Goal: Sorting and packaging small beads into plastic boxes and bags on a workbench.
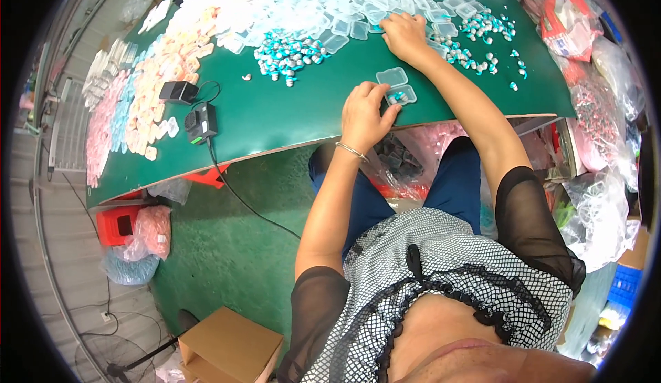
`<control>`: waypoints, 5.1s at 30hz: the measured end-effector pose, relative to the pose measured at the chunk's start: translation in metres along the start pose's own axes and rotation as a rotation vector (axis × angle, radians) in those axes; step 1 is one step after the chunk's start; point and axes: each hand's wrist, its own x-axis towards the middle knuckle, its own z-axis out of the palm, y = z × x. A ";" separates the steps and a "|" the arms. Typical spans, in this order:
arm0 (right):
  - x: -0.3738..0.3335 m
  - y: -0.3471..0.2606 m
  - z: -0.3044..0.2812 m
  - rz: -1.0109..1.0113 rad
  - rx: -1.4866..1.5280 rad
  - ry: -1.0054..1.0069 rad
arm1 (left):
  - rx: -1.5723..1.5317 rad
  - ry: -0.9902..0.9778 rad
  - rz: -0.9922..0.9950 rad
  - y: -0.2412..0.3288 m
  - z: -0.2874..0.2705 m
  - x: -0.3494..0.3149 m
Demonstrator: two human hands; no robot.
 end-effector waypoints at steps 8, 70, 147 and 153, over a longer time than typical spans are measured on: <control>-0.021 -0.021 -0.041 0.023 0.071 -0.214 | -0.009 0.004 -0.008 -0.005 -0.006 -0.007; -0.082 -0.008 -0.104 -0.203 0.764 -0.153 | -0.005 -0.042 0.000 0.002 -0.008 -0.005; -0.105 -0.058 -0.112 -0.086 0.261 -0.078 | -0.348 -0.120 -0.134 0.028 -0.051 -0.015; -0.103 -0.053 -0.117 0.038 0.442 -0.165 | 0.617 0.196 -0.230 -0.083 -0.046 0.052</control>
